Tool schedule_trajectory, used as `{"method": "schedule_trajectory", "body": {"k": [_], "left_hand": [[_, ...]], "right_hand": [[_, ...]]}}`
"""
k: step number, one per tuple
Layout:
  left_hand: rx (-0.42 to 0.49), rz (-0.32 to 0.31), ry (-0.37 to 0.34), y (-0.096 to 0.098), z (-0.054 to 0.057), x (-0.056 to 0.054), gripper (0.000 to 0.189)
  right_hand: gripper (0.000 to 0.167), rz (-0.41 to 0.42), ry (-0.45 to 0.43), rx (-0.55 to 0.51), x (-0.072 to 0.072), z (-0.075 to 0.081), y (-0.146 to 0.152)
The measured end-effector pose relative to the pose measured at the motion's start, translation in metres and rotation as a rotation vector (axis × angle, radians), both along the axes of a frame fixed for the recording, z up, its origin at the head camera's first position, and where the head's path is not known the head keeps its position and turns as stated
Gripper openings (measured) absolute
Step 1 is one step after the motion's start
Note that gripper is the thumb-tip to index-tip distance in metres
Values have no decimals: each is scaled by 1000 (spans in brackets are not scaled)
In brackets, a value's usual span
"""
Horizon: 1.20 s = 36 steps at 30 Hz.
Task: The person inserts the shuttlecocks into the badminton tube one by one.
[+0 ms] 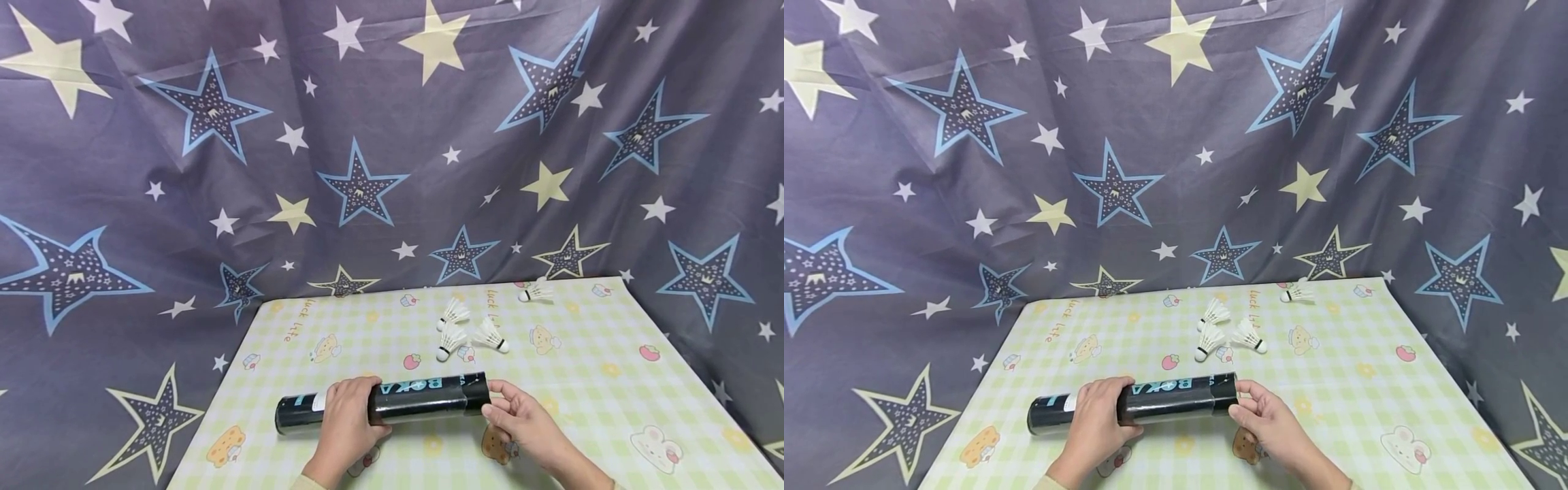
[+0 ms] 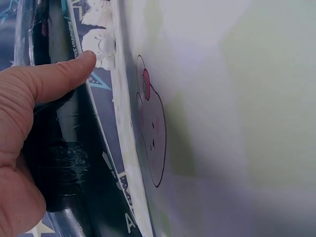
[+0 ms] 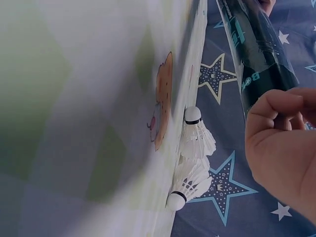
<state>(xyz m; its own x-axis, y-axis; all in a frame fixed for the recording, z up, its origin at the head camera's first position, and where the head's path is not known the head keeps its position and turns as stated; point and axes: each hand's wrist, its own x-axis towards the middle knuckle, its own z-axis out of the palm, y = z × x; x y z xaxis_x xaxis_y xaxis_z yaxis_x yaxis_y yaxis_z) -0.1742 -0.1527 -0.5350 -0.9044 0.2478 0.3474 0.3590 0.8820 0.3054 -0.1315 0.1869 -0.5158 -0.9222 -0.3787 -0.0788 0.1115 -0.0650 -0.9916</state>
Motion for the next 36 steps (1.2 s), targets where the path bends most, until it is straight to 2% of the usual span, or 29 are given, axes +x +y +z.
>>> {"method": "schedule_trajectory", "body": {"k": [7,10,12,16,20,23,25,29,33,36], "left_hand": [[8,16,4,-5,-2,0,87],[8,22,6,-6,-2,0,87],[6,23,15,-8,-2,0,87],[-1,27,18,-10,-1,0,86],[-16,31,5,-12,0,0,86],[-24,27,-7,-13,1,0,85],[-26,20,-14,-13,0,0,86],[-32,3,-21,-10,-2,1,86],[-52,-9,-21,-5,-2,1,85],[-61,-18,-30,-3,-3,1,85]], "right_hand": [[53,21,-20,8,-6,-1,1],[52,14,39,50,-13,2,11],[49,-12,91,114,-21,7,23],[43,-128,145,257,-51,21,53],[46,-264,138,379,-96,28,86],[54,-330,133,522,-129,30,107],[59,-345,115,612,-147,30,118],[62,-320,110,697,-173,25,135],[61,-312,128,727,-190,16,145],[63,-311,87,744,-197,9,150]]}}
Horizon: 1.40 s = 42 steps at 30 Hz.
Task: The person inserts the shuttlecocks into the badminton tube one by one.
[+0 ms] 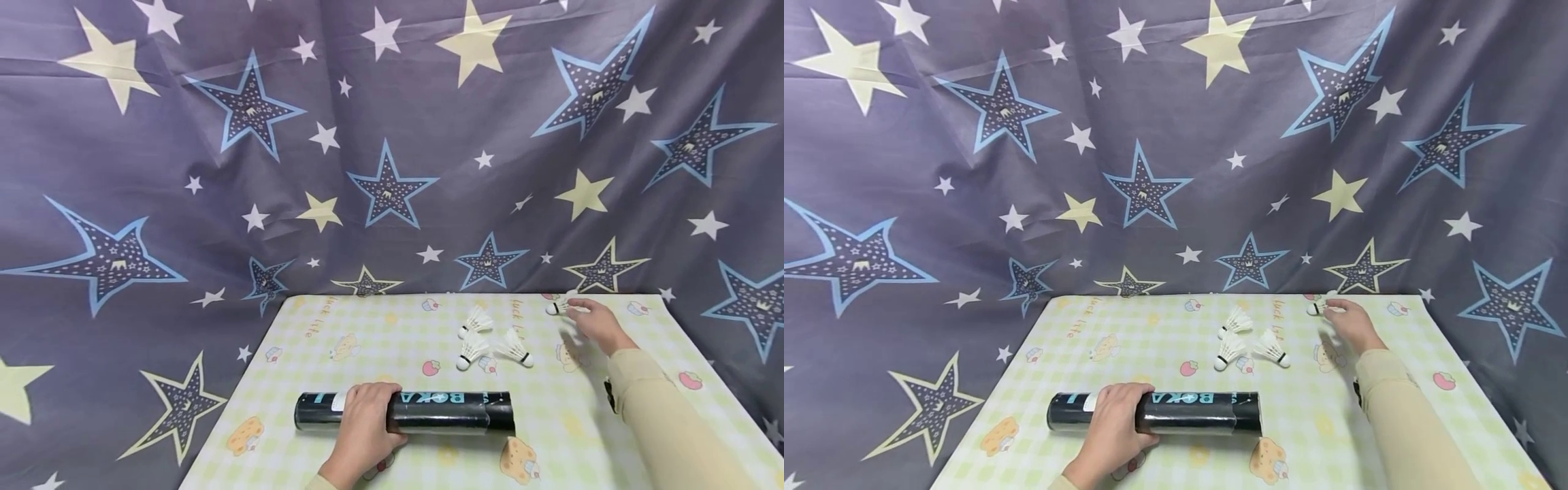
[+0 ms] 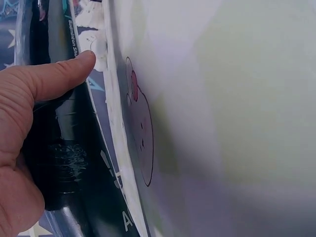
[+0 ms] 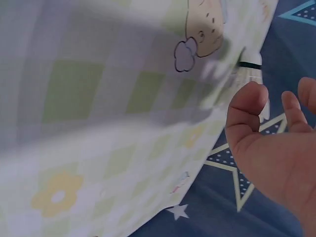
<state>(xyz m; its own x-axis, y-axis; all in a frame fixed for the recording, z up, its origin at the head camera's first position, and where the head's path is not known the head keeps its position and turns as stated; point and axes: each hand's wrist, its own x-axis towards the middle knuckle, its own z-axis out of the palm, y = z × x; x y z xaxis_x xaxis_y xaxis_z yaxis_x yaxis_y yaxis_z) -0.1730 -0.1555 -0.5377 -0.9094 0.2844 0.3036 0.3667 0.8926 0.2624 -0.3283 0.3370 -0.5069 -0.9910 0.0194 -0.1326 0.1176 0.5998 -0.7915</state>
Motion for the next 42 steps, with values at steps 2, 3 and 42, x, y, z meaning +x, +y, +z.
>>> {"method": "schedule_trajectory", "body": {"k": [2,3,42], "left_hand": [[-1,-13,-11,3,-1,1,85],[-3,-19,-14,5,-1,2,85],[47,12,47,6,-3,-4,86]], "right_hand": [[64,-14,-49,-13,2,-4,5],[65,-9,-73,-10,4,-5,7],[33,509,-97,-823,190,-8,-99]]}}
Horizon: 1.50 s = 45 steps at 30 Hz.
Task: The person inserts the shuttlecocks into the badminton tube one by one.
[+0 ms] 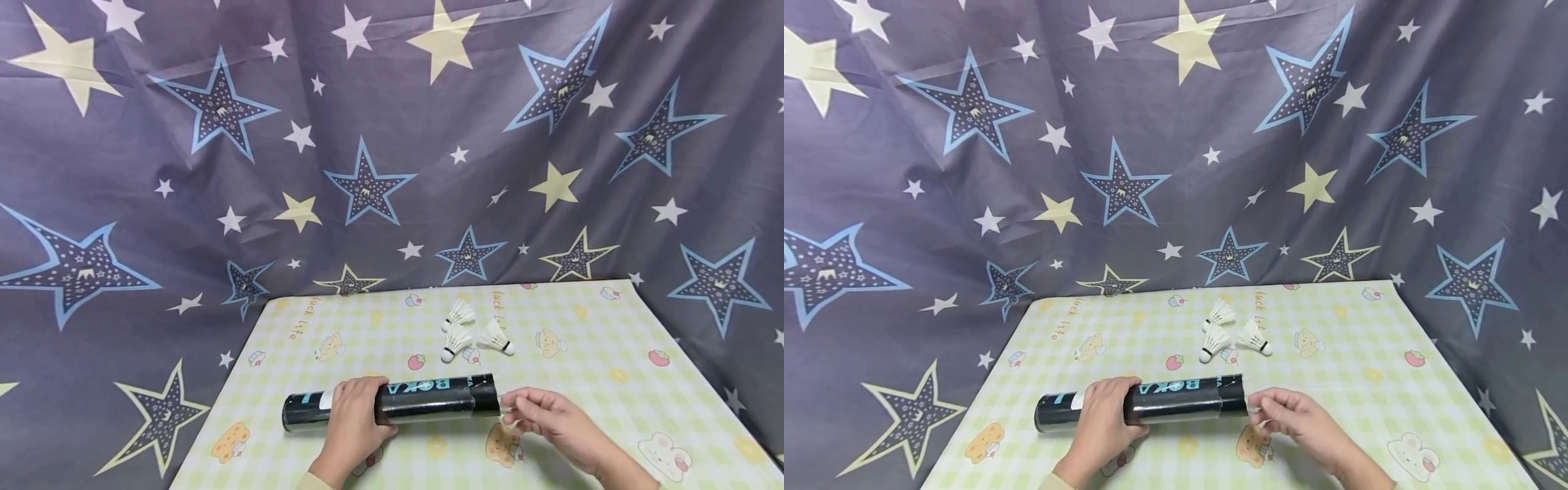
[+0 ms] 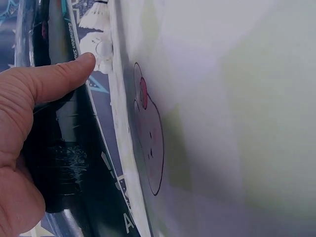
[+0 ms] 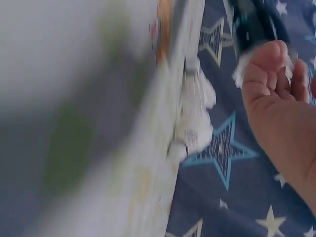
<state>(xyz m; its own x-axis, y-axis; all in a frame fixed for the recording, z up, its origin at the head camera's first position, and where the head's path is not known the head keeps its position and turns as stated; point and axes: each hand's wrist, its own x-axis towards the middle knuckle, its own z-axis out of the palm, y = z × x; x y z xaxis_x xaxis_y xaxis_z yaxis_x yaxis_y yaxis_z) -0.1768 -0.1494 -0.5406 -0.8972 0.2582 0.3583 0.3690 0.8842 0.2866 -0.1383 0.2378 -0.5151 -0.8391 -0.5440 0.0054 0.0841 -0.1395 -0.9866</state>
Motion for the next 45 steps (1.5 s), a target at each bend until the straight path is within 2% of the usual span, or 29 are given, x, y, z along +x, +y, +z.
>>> {"method": "schedule_trajectory", "body": {"k": [3,7,11,16,23,26,32,35,38,42,45], "left_hand": [[5,4,-1,0,0,0,86],[6,6,6,-1,0,0,86],[4,9,17,-1,1,1,86],[4,7,3,0,2,2,85],[12,-4,-6,0,3,2,85],[13,0,-13,0,3,3,84],[16,4,-21,0,3,3,84],[17,6,-29,0,4,3,83],[16,7,-38,-1,4,3,84],[16,4,-38,-1,4,2,84],[19,0,-37,-2,4,3,84]], "right_hand": [[23,-15,-40,-20,1,-3,-13],[10,-180,-43,43,4,-4,-20],[24,-330,-14,108,9,-7,-28],[41,-419,37,165,11,-10,-43],[43,-549,70,225,12,-9,-57],[42,-537,94,226,12,-8,-59],[46,-363,97,191,10,-7,-53],[49,-310,70,187,9,-6,-50],[55,-299,53,198,8,-6,-47],[61,-323,34,223,5,-1,-42],[55,-337,79,221,2,2,-34]]}}
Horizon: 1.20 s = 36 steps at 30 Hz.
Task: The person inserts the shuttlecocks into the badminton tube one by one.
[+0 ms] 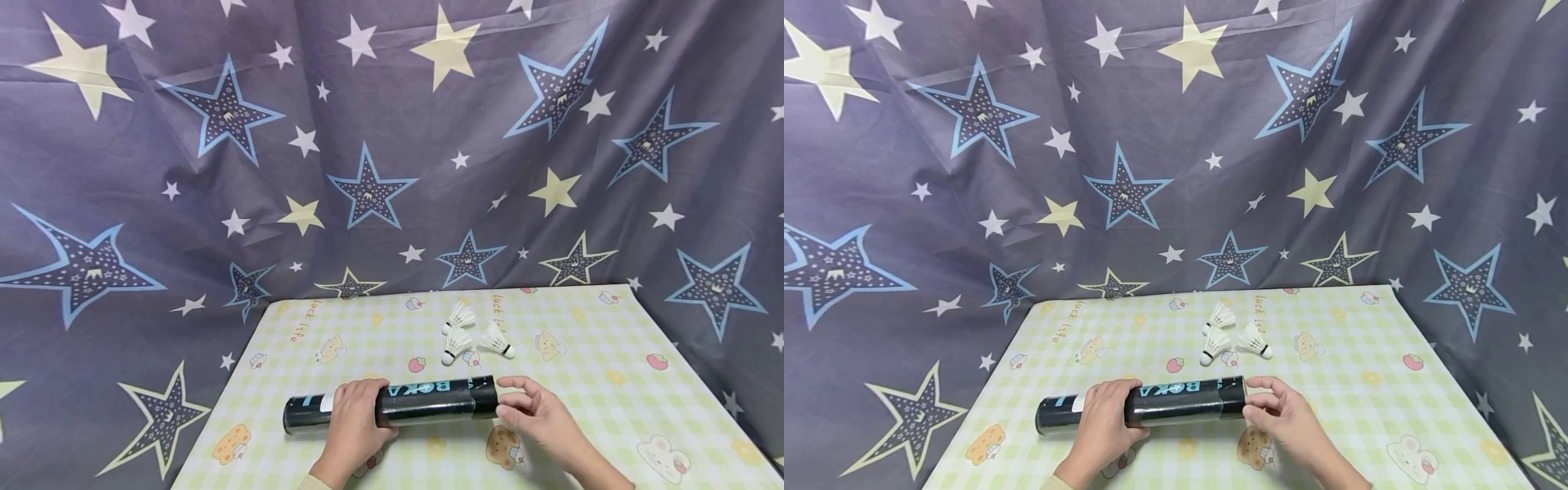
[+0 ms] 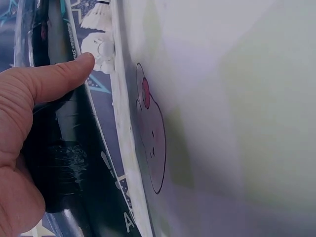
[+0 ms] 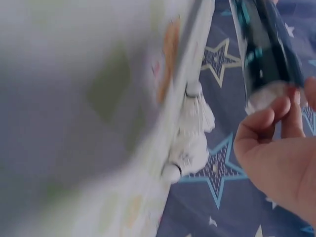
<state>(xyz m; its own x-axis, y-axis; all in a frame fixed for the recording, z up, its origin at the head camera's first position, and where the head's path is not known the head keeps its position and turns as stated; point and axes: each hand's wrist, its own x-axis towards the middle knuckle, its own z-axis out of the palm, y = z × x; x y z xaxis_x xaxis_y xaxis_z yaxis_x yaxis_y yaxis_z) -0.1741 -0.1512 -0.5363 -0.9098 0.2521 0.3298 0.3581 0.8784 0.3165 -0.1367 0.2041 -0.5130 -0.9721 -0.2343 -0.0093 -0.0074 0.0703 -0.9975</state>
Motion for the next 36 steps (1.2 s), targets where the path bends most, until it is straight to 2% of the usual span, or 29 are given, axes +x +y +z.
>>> {"method": "schedule_trajectory", "body": {"k": [3,5,9,11,14,17,20,25,28,33,36], "left_hand": [[2,-2,2,0,0,0,84],[0,0,5,0,0,0,84],[-7,10,9,-1,-1,-1,84],[-7,13,0,-2,-1,-1,84],[-4,11,-13,-1,-2,-1,84],[-7,11,-2,0,-1,-1,84],[-12,14,11,2,-1,-2,85],[-13,2,0,4,0,-2,84],[-13,2,2,4,1,-2,84],[-8,5,3,2,1,-1,83],[-6,5,-3,0,1,0,84]], "right_hand": [[46,-26,84,43,-7,3,11],[40,-71,148,119,-16,6,18],[40,-164,274,455,-45,11,26],[43,-154,337,628,-59,14,27],[52,-85,406,843,-78,22,25],[59,-17,480,990,-96,27,19],[62,1,546,1106,-115,27,13],[60,1,484,1221,-135,17,6],[52,10,469,1273,-141,13,4],[18,-27,526,1320,-143,12,12],[12,-73,523,1282,-136,14,25]]}}
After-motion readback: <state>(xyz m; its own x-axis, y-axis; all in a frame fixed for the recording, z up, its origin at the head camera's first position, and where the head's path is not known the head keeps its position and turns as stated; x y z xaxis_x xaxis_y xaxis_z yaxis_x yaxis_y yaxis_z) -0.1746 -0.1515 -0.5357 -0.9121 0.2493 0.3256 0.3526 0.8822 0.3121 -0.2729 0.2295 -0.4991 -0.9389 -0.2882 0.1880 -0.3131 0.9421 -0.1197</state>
